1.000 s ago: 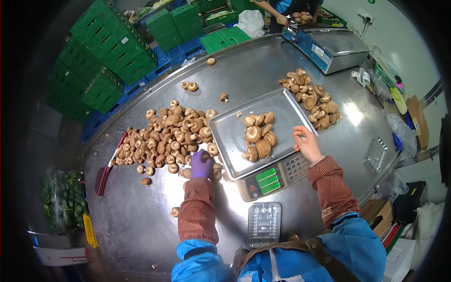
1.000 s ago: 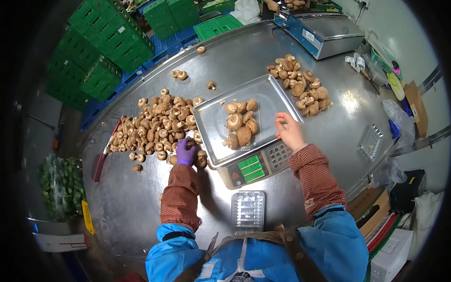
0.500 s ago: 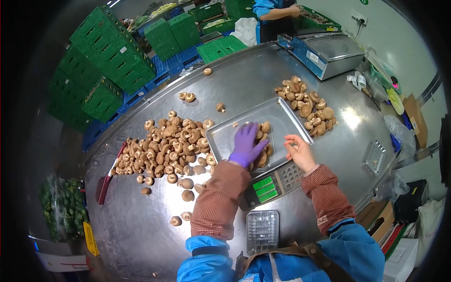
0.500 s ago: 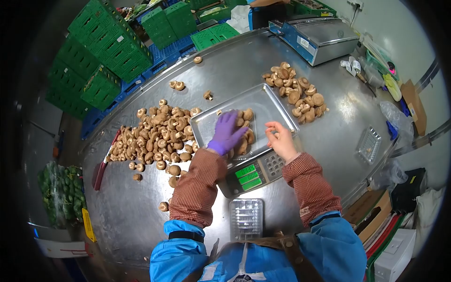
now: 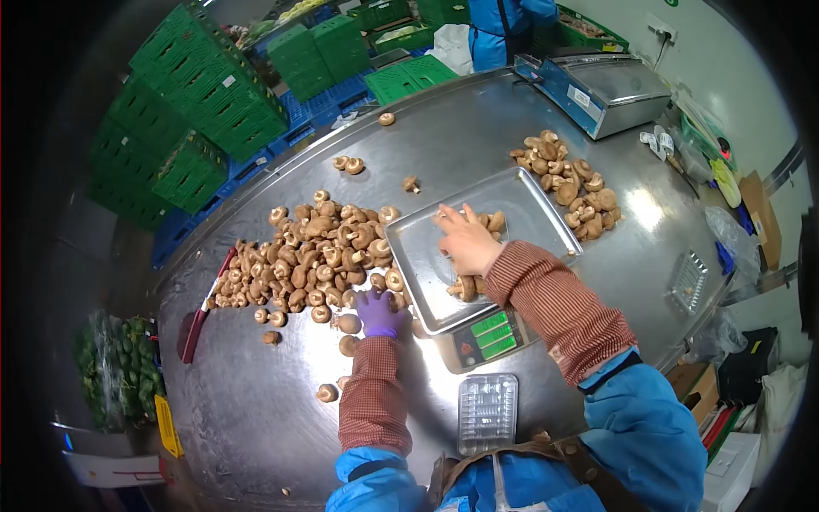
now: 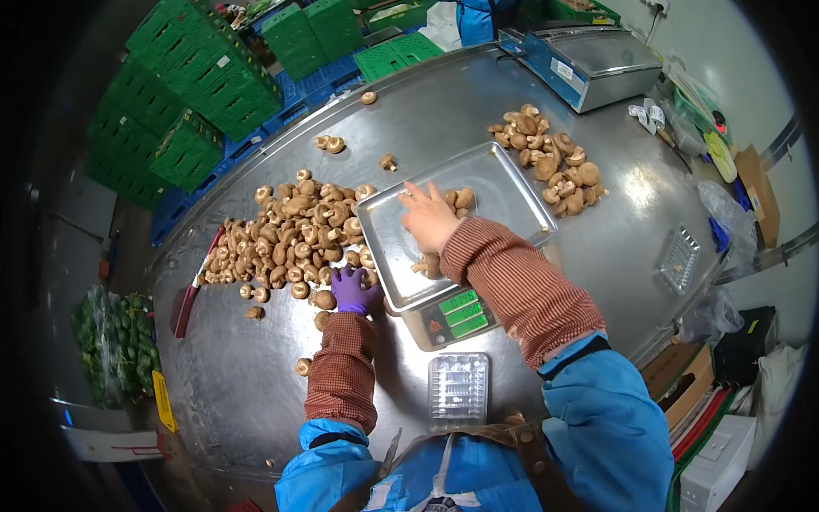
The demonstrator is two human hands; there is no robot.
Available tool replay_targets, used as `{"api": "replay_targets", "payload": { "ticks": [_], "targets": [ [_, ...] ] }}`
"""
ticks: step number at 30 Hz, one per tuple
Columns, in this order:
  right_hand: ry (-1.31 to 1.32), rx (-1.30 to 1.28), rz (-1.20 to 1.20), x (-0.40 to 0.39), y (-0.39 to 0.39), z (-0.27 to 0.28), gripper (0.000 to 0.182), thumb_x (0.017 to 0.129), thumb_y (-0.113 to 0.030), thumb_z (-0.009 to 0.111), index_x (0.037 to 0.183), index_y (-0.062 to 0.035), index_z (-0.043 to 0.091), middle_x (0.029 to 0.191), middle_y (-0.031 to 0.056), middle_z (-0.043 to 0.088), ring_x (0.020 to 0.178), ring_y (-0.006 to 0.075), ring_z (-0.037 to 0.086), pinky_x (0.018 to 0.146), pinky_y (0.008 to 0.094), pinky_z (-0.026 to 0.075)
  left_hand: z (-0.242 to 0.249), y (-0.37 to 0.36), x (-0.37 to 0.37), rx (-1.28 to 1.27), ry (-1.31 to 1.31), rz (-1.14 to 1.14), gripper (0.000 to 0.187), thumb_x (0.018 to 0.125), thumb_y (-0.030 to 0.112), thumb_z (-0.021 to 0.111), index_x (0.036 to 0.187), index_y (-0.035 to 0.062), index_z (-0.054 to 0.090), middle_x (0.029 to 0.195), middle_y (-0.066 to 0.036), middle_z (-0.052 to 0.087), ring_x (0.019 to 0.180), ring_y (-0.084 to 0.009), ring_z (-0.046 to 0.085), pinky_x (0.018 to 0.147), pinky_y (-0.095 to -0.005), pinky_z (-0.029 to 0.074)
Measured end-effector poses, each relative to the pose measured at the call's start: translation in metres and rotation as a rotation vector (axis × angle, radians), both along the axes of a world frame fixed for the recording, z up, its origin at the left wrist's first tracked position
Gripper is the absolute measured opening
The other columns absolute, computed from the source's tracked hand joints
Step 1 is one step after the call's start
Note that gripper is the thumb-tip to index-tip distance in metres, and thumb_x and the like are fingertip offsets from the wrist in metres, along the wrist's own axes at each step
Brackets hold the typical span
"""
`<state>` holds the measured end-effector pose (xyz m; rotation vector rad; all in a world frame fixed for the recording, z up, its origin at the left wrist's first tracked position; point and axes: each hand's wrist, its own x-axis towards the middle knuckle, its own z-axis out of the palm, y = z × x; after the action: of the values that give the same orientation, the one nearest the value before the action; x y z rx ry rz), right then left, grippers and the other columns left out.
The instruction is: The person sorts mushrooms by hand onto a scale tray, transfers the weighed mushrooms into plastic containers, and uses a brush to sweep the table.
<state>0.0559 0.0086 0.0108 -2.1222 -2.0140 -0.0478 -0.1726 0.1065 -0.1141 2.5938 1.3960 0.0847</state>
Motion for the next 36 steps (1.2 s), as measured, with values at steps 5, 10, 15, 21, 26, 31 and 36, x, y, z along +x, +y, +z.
{"api": "replay_targets", "payload": {
  "ticks": [5,10,15,21,26,31,36],
  "targets": [
    [-0.171,-0.404,0.018,0.002,0.025,-0.005,0.032,0.063,-0.023,0.072,0.093,-0.0126,0.068,0.13,0.0104,0.045,0.131,0.0275,0.027,0.104,0.0604,0.02,0.015,-0.005,-0.003,0.239,-0.255,0.015,0.048,0.063,0.036,0.071,0.103,0.0123,0.06,0.116,-0.011,0.052,0.117,-0.0368,0.037,0.099,-0.0454,0.029],
    [-0.251,-0.345,0.086,0.001,0.024,-0.012,0.026,0.063,-0.022,0.071,0.088,-0.0141,0.07,0.124,0.0072,0.05,0.129,0.0261,0.031,0.104,0.0611,0.019,0.06,-0.021,0.027,-0.045,-0.857,-0.024,0.056,0.066,0.021,0.073,0.114,0.0031,0.05,0.104,-0.014,0.051,0.098,-0.0274,0.048,0.086,-0.0381,0.04],
    [-0.195,-0.266,0.152,0.01,0.008,-0.002,0.012,0.065,-0.018,0.067,0.076,-0.0151,0.07,0.117,0.0059,0.055,0.129,0.0261,0.032,0.102,0.063,0.019,0.074,-0.043,0.068,-0.421,-1.157,-0.049,0.054,0.072,0.013,0.072,0.12,0.0022,0.049,0.106,-0.011,0.052,0.1,-0.0214,0.05,0.087,-0.0323,0.042],
    [0.631,0.188,0.178,0.04,-0.073,0.049,0.007,0.069,-0.013,0.067,0.072,-0.0081,0.063,0.093,0.0053,0.063,0.098,0.0229,0.055,0.086,0.0366,0.042,0.045,-0.056,0.091,-0.568,-0.964,-0.199,0.047,0.078,0.015,0.067,0.119,-0.0021,0.05,0.107,-0.014,0.055,0.102,-0.0222,0.053,0.088,-0.033,0.045],
    [0.866,-0.724,0.595,0.034,-0.167,0.03,0.02,0.077,-0.019,0.067,0.09,-0.0037,0.068,0.085,0.0085,0.068,0.073,0.0165,0.063,0.067,0.0276,0.049,0.042,-0.052,0.089,-0.543,-0.802,-0.208,0.067,0.077,0.031,0.068,0.13,-0.0007,0.041,0.134,-0.022,0.039,0.12,-0.0324,0.041,0.101,-0.0365,0.034],
    [0.92,-0.73,0.411,0.037,-0.192,0.014,0.015,0.076,-0.016,0.068,0.082,-0.0034,0.068,0.076,0.0068,0.068,0.068,0.0146,0.062,0.063,0.0261,0.048,0.068,-0.043,0.068,-0.661,-1.088,-0.1,0.053,0.083,0.014,0.06,0.131,0.0016,0.04,0.133,-0.017,0.041,0.124,-0.0277,0.039,0.103,-0.0362,0.032],
    [0.986,-0.244,-0.071,0.038,-0.167,0.015,0.012,0.075,-0.013,0.067,0.078,-0.0021,0.066,0.07,0.0064,0.065,0.063,0.0105,0.059,0.059,0.0246,0.047,0.06,-0.041,0.065,-0.489,-0.929,-0.282,0.056,0.076,0.008,0.06,0.13,0.006,0.043,0.131,-0.016,0.043,0.121,-0.0299,0.041,0.103,-0.0385,0.032]
  ]
}}
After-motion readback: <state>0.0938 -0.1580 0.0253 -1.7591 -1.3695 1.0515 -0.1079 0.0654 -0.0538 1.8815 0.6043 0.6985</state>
